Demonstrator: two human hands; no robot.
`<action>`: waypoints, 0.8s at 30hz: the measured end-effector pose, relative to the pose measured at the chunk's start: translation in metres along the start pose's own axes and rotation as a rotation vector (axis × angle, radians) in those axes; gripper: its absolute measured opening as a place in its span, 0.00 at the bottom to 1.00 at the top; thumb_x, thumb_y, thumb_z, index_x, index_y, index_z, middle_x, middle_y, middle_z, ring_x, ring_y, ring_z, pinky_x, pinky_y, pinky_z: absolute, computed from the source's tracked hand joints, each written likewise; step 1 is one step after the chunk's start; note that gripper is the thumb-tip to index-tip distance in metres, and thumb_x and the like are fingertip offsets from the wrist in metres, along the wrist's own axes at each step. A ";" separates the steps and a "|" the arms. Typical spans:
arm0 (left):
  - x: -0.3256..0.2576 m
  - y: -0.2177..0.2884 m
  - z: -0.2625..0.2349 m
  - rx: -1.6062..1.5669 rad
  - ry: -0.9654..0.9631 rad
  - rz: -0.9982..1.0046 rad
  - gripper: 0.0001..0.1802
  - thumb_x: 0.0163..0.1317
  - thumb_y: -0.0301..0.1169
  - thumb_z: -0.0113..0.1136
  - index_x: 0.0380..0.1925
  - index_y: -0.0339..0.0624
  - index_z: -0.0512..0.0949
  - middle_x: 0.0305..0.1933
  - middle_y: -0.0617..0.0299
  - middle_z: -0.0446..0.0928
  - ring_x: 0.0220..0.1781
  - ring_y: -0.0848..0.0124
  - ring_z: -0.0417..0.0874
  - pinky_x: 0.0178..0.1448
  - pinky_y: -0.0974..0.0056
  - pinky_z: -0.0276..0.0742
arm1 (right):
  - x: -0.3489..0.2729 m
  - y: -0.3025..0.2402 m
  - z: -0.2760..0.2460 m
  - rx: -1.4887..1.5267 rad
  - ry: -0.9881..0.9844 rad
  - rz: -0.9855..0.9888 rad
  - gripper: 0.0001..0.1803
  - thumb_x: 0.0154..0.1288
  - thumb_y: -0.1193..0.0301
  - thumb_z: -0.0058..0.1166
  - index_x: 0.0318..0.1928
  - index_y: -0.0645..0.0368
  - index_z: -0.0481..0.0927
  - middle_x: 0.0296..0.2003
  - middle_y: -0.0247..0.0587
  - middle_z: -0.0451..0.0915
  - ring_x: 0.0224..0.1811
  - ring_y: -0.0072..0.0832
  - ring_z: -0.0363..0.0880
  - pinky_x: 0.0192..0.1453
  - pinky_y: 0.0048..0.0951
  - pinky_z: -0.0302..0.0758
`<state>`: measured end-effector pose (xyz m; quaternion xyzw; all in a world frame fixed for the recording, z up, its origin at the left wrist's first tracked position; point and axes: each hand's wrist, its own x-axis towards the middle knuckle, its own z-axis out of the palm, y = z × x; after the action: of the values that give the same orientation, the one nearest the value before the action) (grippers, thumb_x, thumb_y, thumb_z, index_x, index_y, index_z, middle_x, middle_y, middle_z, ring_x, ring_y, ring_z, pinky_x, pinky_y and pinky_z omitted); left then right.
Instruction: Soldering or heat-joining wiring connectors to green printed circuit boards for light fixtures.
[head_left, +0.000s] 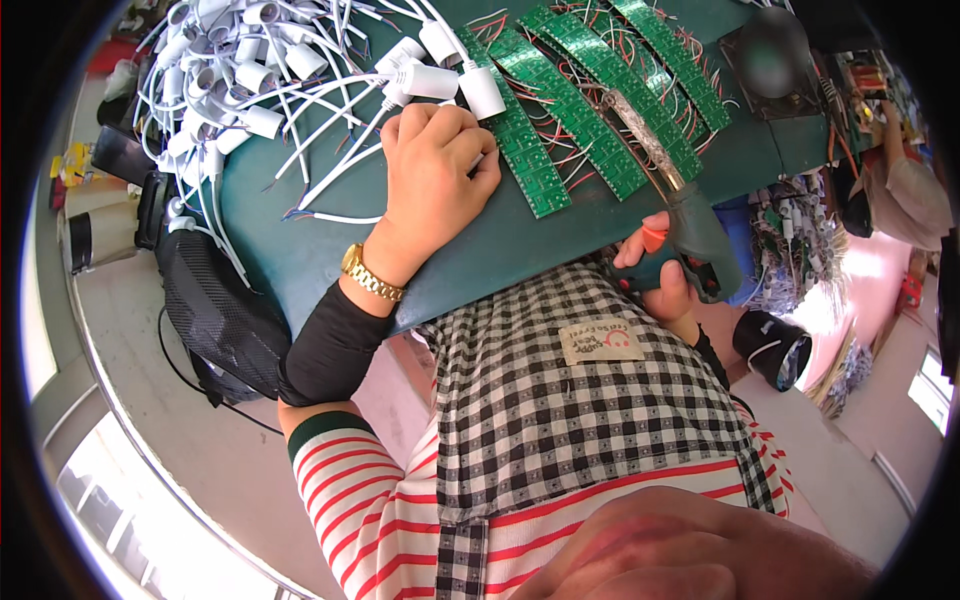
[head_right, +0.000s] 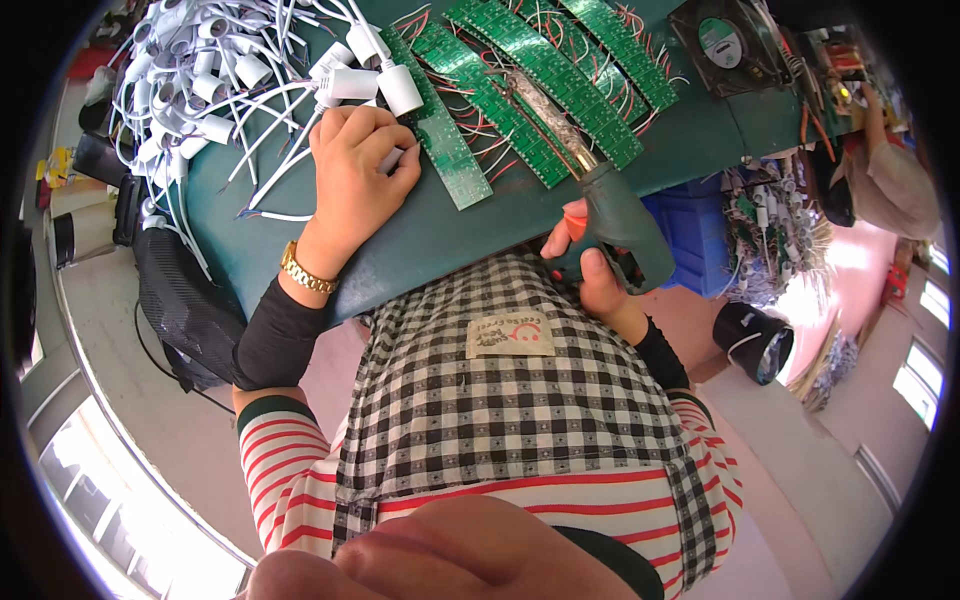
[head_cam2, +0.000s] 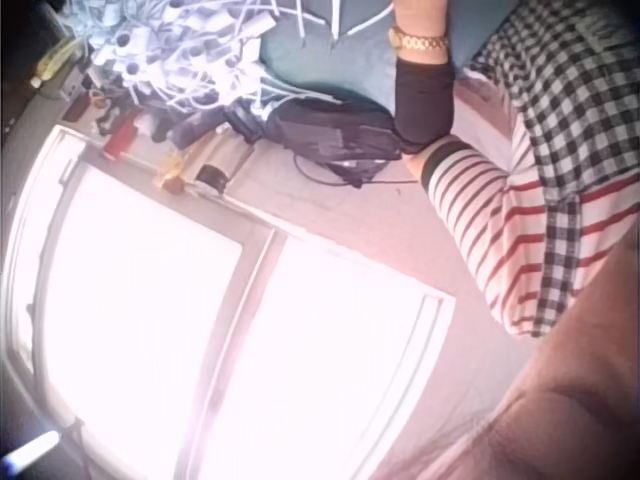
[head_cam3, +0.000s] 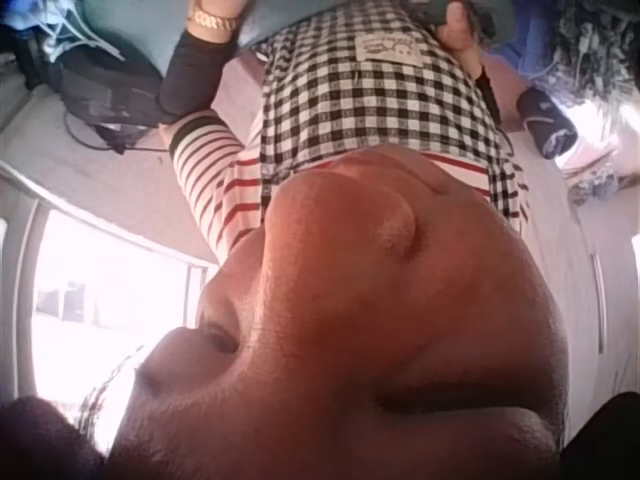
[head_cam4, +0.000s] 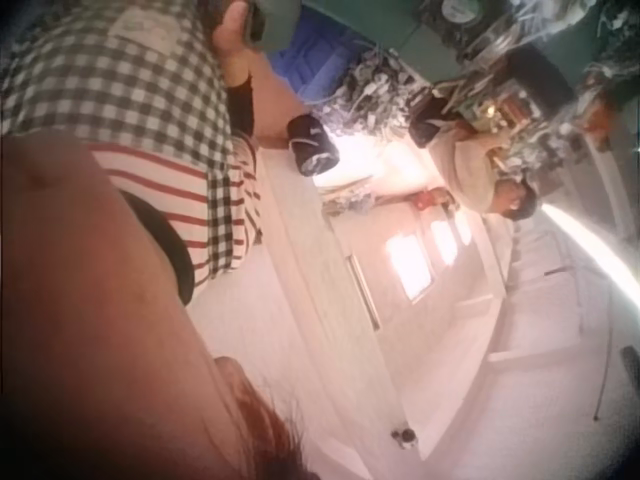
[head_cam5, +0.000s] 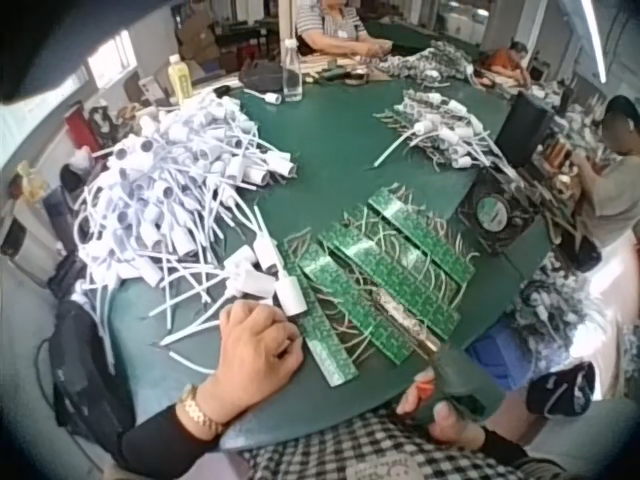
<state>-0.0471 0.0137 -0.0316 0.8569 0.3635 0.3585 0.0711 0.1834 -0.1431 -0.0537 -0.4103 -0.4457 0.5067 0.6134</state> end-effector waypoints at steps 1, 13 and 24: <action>0.002 0.002 -0.001 0.002 -0.006 0.002 0.06 0.40 0.25 0.65 0.21 0.47 0.77 0.30 0.69 0.73 0.40 0.66 0.72 0.47 0.59 0.61 | 0.000 -0.001 0.001 0.003 0.025 -0.005 0.29 0.64 0.53 0.50 0.55 0.64 0.65 0.29 0.44 0.74 0.32 0.29 0.74 0.39 0.31 0.73; 0.026 -0.020 -0.019 0.095 -0.109 0.444 0.13 0.43 0.31 0.62 0.32 0.47 0.76 0.45 0.63 0.72 0.48 0.61 0.71 0.55 0.53 0.63 | -0.008 -0.005 -0.013 0.009 0.098 -0.008 0.26 0.65 0.56 0.48 0.55 0.62 0.65 0.28 0.42 0.73 0.30 0.27 0.73 0.37 0.30 0.72; 0.170 -0.160 -0.038 0.632 -0.258 0.351 0.25 0.49 0.18 0.54 0.49 0.52 0.76 0.58 0.66 0.73 0.63 0.59 0.69 0.59 0.46 0.67 | -0.026 -0.003 -0.024 0.015 0.151 -0.025 0.24 0.67 0.59 0.44 0.55 0.63 0.62 0.30 0.43 0.72 0.32 0.26 0.71 0.39 0.31 0.73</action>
<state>-0.0822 0.2394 0.0305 0.9239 0.2918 0.1245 -0.2138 0.2052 -0.1702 -0.0610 -0.4371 -0.3994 0.4700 0.6546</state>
